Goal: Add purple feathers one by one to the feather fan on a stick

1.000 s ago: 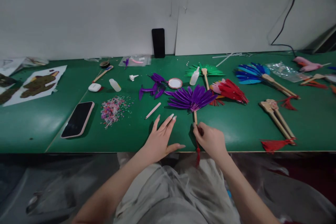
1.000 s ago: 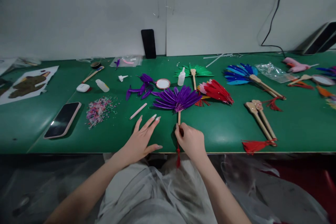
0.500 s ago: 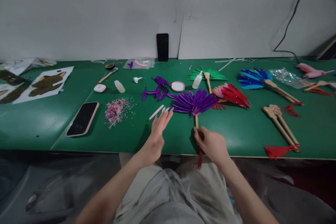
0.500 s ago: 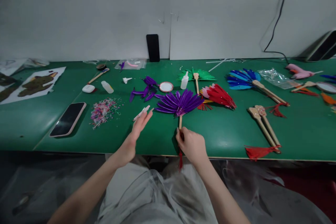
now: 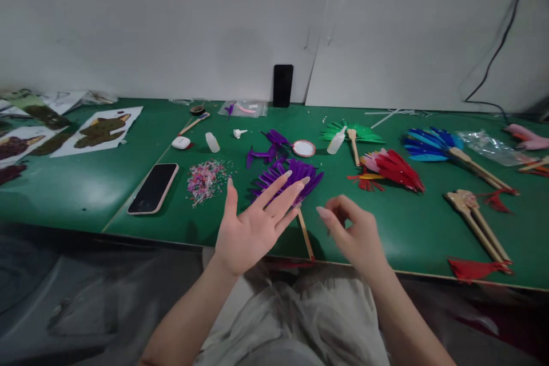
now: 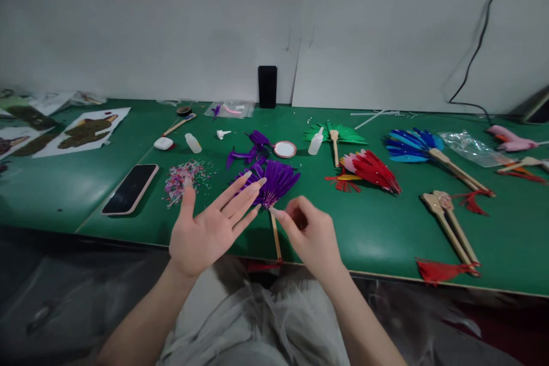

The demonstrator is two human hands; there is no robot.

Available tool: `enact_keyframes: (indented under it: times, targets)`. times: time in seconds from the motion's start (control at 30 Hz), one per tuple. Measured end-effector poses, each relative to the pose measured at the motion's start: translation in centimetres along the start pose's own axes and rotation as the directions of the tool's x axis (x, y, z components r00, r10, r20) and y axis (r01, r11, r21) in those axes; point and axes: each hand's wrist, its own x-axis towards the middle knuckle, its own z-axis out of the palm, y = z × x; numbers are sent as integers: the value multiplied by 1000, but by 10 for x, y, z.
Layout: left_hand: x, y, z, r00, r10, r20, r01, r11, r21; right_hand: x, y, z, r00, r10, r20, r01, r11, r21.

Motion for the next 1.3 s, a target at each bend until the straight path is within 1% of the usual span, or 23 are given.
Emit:
enact_keyframes:
  times: [0.03, 0.07, 0.13, 0.17, 0.23, 0.3, 0.37, 0.43, 0.5, 0.63, 0.73, 0.83, 1.03, 1.13, 1.3]
  targets:
    - [-1, 1, 1, 1000, 1, -2, -1, 1000, 4, 7, -7, -4, 1000, -12, -12, 14, 993, 118]
    - [-1, 2, 2, 1000, 1, -5, -1, 1000, -2, 13, -15, -5, 1000, -20, -12, 22, 980, 198]
    - [-2, 2, 5, 1000, -3, -6, 3, 1000, -30, 23, -29, -3, 999, -33, 34, 21, 953, 303]
    - [-3, 2, 6, 1000, -6, -5, 6, 999, -47, 26, -36, 0, 998, -33, 51, 14, 941, 339]
    - [-4, 1, 7, 1000, -2, -10, 2, 996, -87, 29, -46, 8, 1000, -4, 28, -8, 920, 392]
    - [-6, -2, 7, 1000, 14, -23, -17, 990, -139, 30, -53, 15, 999, 36, 30, -46, 881, 471]
    - [-8, -5, 6, 999, 32, -39, -40, 978, -204, 29, -56, 19, 996, 58, 73, -89, 823, 562]
    - [-10, -7, 5, 999, 31, -42, -41, 969, -242, 28, -58, 20, 992, 60, 107, -114, 778, 618]
    - [-11, -8, 4, 999, 15, -36, -23, 971, -237, 26, -57, 20, 991, 48, 124, -116, 771, 626]
    - [-12, -7, 6, 999, -4, -35, -3, 976, -220, 21, -53, 18, 988, 1, 156, -91, 815, 572]
    - [-13, -7, 7, 1000, 0, -24, -6, 960, -281, 19, -48, 15, 982, -4, 187, -100, 836, 539]
    - [-14, -9, 7, 1000, 19, -9, -21, 898, -439, 18, -46, 15, 977, -15, 213, -111, 815, 569]
    - [-16, -13, 13, 996, 81, 38, -29, 692, -721, 15, -49, 16, 987, 84, 137, -149, 792, 592]
    - [-17, -15, 19, 993, 108, 41, -35, 621, -783, 13, -51, 14, 988, 66, 139, -135, 801, 584]
    - [-18, -20, 29, 995, 96, 35, -30, 599, -800, 7, -47, 10, 990, 65, 125, -124, 820, 559]
